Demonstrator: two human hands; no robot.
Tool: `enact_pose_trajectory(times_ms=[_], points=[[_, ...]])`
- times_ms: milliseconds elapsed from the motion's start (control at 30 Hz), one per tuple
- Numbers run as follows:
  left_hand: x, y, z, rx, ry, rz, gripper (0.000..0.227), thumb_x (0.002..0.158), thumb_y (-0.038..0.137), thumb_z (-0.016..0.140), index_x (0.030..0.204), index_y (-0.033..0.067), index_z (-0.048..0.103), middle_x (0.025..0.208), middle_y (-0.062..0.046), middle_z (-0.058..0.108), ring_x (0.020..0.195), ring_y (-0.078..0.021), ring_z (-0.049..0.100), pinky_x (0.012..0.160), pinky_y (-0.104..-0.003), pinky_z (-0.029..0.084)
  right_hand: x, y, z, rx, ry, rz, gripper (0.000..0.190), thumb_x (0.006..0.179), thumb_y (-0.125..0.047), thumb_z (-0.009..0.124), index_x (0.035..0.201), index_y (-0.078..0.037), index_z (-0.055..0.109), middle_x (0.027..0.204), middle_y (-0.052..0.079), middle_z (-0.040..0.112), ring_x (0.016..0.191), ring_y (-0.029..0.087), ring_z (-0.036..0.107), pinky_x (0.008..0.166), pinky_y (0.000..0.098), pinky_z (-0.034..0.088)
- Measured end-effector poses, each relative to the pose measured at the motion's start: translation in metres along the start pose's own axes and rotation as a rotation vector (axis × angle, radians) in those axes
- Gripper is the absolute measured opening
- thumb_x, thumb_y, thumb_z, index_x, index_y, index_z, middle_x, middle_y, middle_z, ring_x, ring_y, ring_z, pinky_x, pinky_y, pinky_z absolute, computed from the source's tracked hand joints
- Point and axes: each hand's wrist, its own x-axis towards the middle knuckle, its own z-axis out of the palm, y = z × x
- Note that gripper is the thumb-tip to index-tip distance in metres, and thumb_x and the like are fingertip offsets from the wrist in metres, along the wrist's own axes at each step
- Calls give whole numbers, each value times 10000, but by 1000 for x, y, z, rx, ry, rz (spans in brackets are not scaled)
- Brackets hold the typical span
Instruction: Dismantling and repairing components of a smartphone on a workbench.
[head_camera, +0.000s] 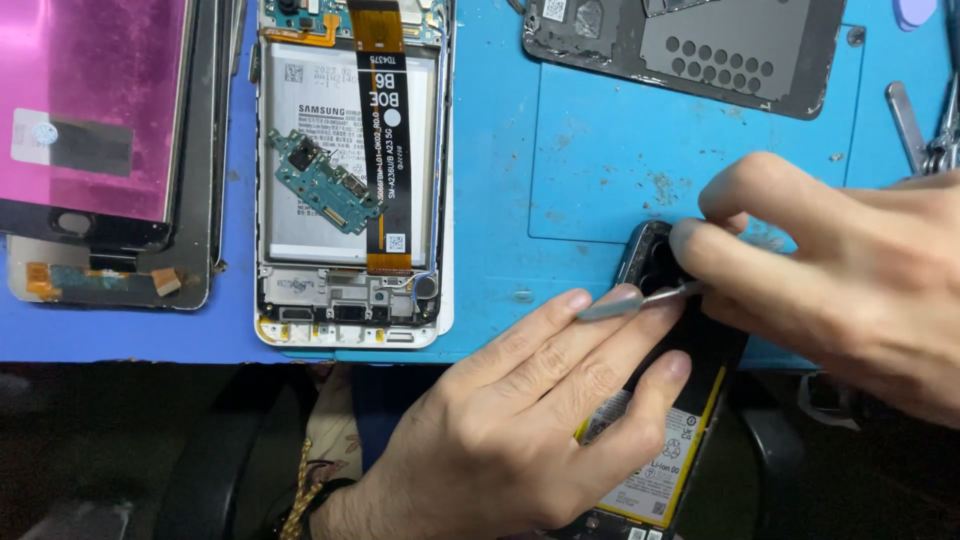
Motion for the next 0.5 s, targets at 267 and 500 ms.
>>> enact_pose_trajectory(times_ms=[267,500], points=[[-1,-2,2,-33,11,3,154,1010,27,702,1147,-40,685,1378,-252,680,1292,-354,698,1136,-459,529,9,10,10,709,7,318,171,695,6,710,824,-106,728,776,-5,643,481,148,550,443,290,450],[0,-3,5,-47,-18,-3,156,1002,11,723,1146,-26,675,1390,-254,674,1300,-340,692,1137,-459,533,-52,32,64,991,17,593,120,708,39,575,802,15,645,619,95,583,385,171,475,386,267,375]])
